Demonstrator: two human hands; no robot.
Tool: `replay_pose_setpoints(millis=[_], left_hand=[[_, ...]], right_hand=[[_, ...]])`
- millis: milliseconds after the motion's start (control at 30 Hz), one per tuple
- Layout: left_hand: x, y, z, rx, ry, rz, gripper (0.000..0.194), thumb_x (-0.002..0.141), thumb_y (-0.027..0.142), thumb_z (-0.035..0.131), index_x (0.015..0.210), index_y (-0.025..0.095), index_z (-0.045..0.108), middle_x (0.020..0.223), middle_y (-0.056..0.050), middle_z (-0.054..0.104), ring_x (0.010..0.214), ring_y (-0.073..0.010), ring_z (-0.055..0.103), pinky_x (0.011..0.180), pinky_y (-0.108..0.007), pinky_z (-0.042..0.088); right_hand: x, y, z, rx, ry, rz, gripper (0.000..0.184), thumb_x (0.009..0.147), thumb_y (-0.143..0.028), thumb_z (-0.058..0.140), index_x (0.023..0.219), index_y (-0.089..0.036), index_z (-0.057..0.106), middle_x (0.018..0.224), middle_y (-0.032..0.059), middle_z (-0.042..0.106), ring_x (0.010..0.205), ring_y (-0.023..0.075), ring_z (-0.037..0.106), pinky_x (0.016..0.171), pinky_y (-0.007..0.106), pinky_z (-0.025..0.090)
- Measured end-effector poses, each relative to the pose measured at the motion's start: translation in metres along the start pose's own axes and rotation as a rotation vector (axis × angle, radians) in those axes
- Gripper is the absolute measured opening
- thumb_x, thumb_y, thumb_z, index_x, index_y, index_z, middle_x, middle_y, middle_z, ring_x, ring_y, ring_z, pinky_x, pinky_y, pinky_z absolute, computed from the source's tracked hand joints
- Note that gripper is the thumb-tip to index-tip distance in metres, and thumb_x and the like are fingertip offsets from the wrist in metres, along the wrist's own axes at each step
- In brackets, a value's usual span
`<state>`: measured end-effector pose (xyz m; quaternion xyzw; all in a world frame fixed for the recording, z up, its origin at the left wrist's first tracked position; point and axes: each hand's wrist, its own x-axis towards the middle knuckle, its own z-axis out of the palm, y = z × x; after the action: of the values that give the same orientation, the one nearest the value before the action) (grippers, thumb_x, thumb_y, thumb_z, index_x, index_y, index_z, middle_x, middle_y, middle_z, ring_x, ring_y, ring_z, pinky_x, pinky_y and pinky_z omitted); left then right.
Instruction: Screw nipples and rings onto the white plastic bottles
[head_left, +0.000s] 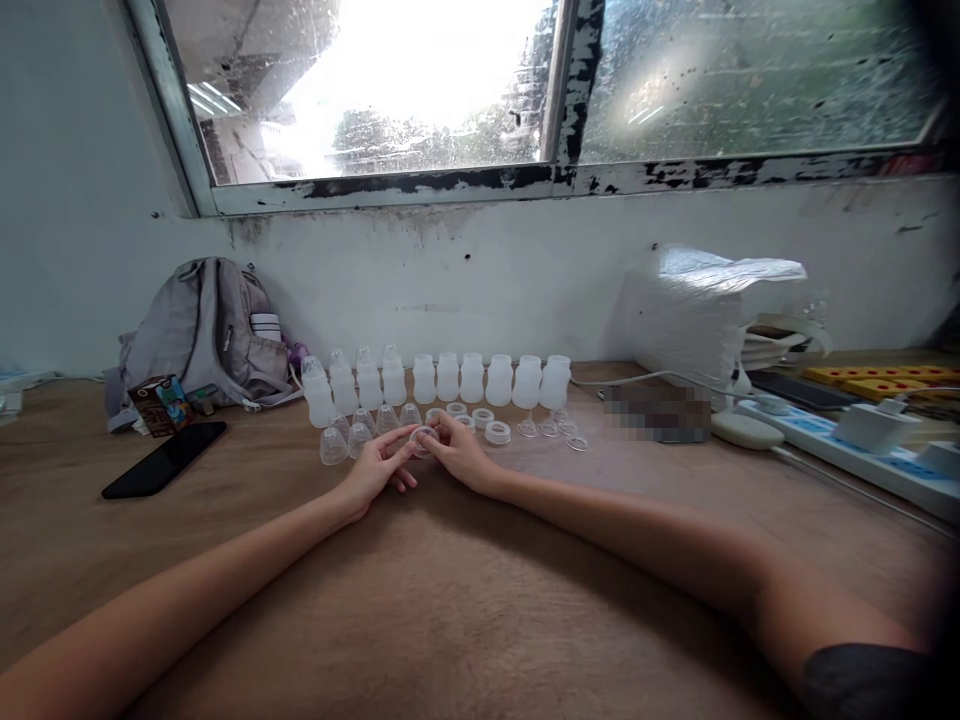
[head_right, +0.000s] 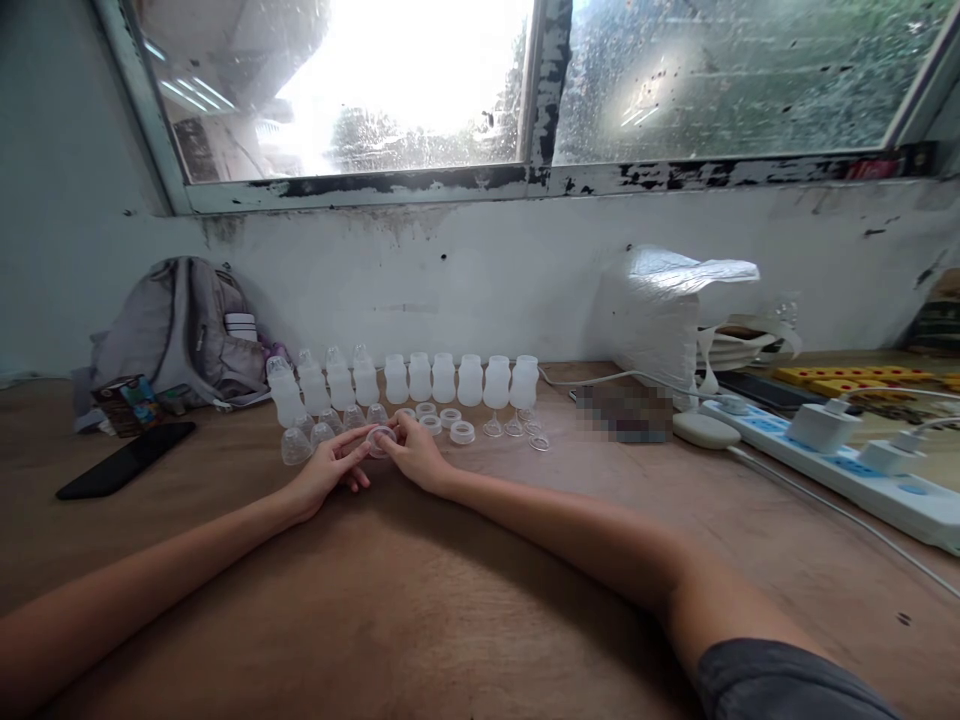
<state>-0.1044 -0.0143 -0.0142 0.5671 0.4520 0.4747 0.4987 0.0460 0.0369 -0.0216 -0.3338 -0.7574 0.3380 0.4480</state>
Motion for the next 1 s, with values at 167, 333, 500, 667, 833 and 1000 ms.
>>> replay_pose_setpoints(millis=[167,333,500,667,833,1000], left_hand=[[0.003,-0.001,-0.003,-0.132,0.128,-0.046,0.044,0.074,0.033,0.062,0.112,0.018,0.047,0.089,-0.007,0.061,0.051,-0.0097,0.061,0.043,-0.017,0.045],[0.005,-0.002,-0.005,-0.253,0.156,-0.027,0.044,0.071,0.024,0.065,0.111,0.017,0.047,0.093,-0.008,0.062,0.075,-0.0164,0.064,0.057,-0.022,0.051],[0.008,-0.006,-0.005,-0.246,0.171,0.012,0.037,0.073,0.024,0.062,0.108,0.015,0.053,0.102,-0.010,0.063,0.096,-0.0182,0.058,0.080,-0.026,0.047],[0.006,-0.007,-0.005,-0.070,0.115,0.082,0.042,0.066,0.020,0.067,0.107,0.016,0.057,0.111,-0.008,0.059,0.105,-0.0210,0.053,0.091,-0.031,0.040],[0.001,-0.004,-0.004,-0.035,0.052,0.087,0.040,0.060,0.016,0.069,0.099,0.017,0.059,0.102,-0.006,0.063,0.095,-0.0188,0.058,0.086,-0.029,0.042],[0.000,-0.002,-0.005,0.000,0.126,0.109,0.028,0.062,0.021,0.068,0.088,0.017,0.059,0.091,-0.003,0.063,0.087,-0.0168,0.058,0.080,-0.026,0.043]], right_hand=[[0.000,-0.003,-0.002,0.198,-0.062,0.082,0.022,0.079,-0.038,0.048,0.088,-0.018,0.053,0.061,-0.0017,0.052,0.051,0.0110,0.050,0.043,0.022,0.040],[-0.001,-0.004,-0.002,0.309,-0.025,0.052,0.020,0.076,-0.034,0.052,0.087,-0.018,0.057,0.081,0.0031,0.057,0.069,0.0142,0.057,0.052,0.024,0.047],[0.000,0.002,0.002,0.330,-0.071,-0.026,0.024,0.065,-0.016,0.059,0.089,-0.018,0.052,0.085,0.0034,0.060,0.082,0.0147,0.058,0.073,0.030,0.048],[0.001,0.005,0.003,0.281,-0.083,-0.038,0.020,0.066,-0.012,0.055,0.084,-0.017,0.052,0.087,0.0035,0.059,0.081,0.0137,0.059,0.077,0.032,0.047],[-0.001,0.001,0.003,0.128,-0.061,-0.099,0.008,0.074,-0.019,0.051,0.082,-0.017,0.052,0.080,0.0021,0.058,0.074,0.0131,0.057,0.070,0.029,0.047],[0.003,-0.003,0.003,-0.183,-0.039,-0.293,0.007,0.078,-0.019,0.047,0.081,-0.019,0.053,0.079,0.0017,0.056,0.066,0.0118,0.051,0.062,0.025,0.043]])
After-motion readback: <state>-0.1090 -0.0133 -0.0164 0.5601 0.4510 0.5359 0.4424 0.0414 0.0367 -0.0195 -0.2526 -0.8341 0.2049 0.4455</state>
